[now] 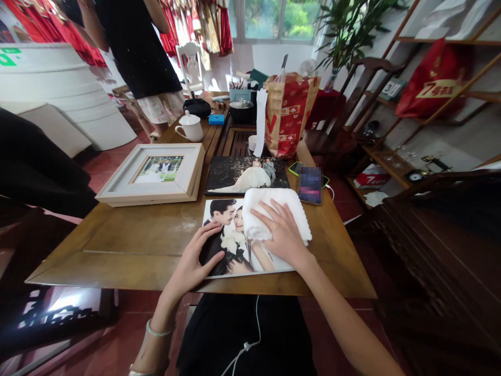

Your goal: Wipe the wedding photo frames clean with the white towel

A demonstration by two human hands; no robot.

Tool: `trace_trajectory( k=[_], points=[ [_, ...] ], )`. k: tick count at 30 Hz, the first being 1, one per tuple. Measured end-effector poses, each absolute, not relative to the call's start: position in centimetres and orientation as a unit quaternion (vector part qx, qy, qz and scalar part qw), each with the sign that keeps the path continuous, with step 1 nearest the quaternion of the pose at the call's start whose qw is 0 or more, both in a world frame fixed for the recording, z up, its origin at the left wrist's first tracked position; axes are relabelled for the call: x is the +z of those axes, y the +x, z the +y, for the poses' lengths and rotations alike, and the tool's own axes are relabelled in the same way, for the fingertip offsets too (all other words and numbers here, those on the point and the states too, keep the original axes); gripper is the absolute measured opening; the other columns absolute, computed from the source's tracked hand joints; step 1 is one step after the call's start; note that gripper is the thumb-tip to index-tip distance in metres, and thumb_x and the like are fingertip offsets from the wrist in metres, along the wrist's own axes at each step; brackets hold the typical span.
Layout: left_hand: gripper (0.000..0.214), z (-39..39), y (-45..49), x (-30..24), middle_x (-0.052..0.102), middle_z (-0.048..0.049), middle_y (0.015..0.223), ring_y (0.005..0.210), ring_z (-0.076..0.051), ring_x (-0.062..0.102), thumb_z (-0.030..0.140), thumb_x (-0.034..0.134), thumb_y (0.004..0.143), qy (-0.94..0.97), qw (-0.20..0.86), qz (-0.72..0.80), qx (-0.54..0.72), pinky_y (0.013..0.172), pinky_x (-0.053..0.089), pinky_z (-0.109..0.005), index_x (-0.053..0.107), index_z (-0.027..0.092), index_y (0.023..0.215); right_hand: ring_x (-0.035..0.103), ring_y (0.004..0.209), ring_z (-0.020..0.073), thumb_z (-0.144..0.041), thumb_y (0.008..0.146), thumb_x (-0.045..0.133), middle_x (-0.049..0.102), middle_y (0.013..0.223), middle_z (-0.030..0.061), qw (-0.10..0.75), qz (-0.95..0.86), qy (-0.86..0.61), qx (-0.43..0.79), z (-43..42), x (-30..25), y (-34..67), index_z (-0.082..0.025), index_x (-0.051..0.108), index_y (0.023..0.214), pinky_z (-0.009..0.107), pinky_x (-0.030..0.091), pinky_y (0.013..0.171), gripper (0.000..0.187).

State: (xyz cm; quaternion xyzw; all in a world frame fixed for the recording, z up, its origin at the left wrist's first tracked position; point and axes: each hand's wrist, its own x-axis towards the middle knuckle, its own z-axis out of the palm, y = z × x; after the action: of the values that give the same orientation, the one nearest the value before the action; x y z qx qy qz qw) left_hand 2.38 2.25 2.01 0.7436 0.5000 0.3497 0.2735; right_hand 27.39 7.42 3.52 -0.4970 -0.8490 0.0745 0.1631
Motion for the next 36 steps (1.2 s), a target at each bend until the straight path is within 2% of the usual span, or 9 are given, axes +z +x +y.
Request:
trace_trajectory(
  k=[8,14,19,25,31,36],
  points=[
    [0.049,2.1,2.7,1.8,0.041,-0.0127,0.142,0.134,-0.029,0.038,0.027,0.061,0.085,0.749,0.228,0.511,0.356,0.111,0.032,-0.048,0.044,0.02,0.131,0.02,0.141,0.0289,-0.014,0.072,0.057,0.039,0.149,0.0047,0.147,-0.889,-0.419,0.109,11.0,4.6,21.6,-0.025,0.046,0.138,0.054,0.011,0.113,0.069],
    [0.044,2.0,2.8,1.8,0.047,-0.0147,0.133,0.126,-0.031,0.045,0.032,0.061,0.085,0.738,0.227,0.546,0.325,0.105,0.039,-0.045,0.048,0.016,0.125,0.02,0.141,0.0259,-0.008,0.066,0.051,0.039,0.149,0.0013,0.143,-0.922,-0.336,0.129,11.7,4.9,19.4,-0.025,0.047,0.137,0.054,0.007,0.114,0.073],
    [0.047,2.2,2.7,1.7,0.043,-0.0144,0.139,0.131,-0.03,0.042,0.03,0.062,0.085,0.74,0.225,0.534,0.341,0.109,0.035,-0.047,0.046,0.017,0.128,0.024,0.14,0.0256,-0.007,0.066,0.05,0.042,0.147,0.0012,0.15,-0.906,-0.378,0.117,11.0,4.8,20.4,-0.023,0.049,0.135,0.052,0.01,0.115,0.071],
    [0.05,2.4,2.3,1.5,0.04,-0.0113,0.142,0.136,-0.029,0.036,0.026,0.06,0.086,0.732,0.266,0.503,0.375,0.112,0.029,-0.051,0.043,0.023,0.133,0.027,0.139,0.0286,-0.016,0.073,0.053,0.045,0.145,0.0028,0.173,-0.854,-0.483,0.083,10.0,3.9,24.6,-0.022,0.053,0.132,0.055,0.015,0.113,0.059],
    [0.048,2.4,2.3,1.4,0.036,-0.0109,0.146,0.139,-0.03,0.028,0.026,0.055,0.09,0.747,0.271,0.487,0.363,0.114,0.023,-0.054,0.04,0.025,0.136,0.028,0.139,0.029,-0.009,0.068,0.048,0.045,0.145,0.0037,0.181,-0.815,-0.55,0.035,8.3,3.0,27.8,-0.022,0.049,0.134,0.058,0.018,0.112,0.067],
    [0.044,2.3,2.5,1.4,0.034,-0.0103,0.147,0.141,-0.028,0.025,0.026,0.047,0.095,0.756,0.261,0.487,0.351,0.116,0.022,-0.052,0.038,0.025,0.138,0.022,0.141,0.0289,-0.011,0.066,0.049,0.041,0.148,0.003,0.161,-0.842,-0.514,0.035,5.3,3.3,26.7,-0.023,0.047,0.136,0.06,0.014,0.112,0.072]
  ],
)
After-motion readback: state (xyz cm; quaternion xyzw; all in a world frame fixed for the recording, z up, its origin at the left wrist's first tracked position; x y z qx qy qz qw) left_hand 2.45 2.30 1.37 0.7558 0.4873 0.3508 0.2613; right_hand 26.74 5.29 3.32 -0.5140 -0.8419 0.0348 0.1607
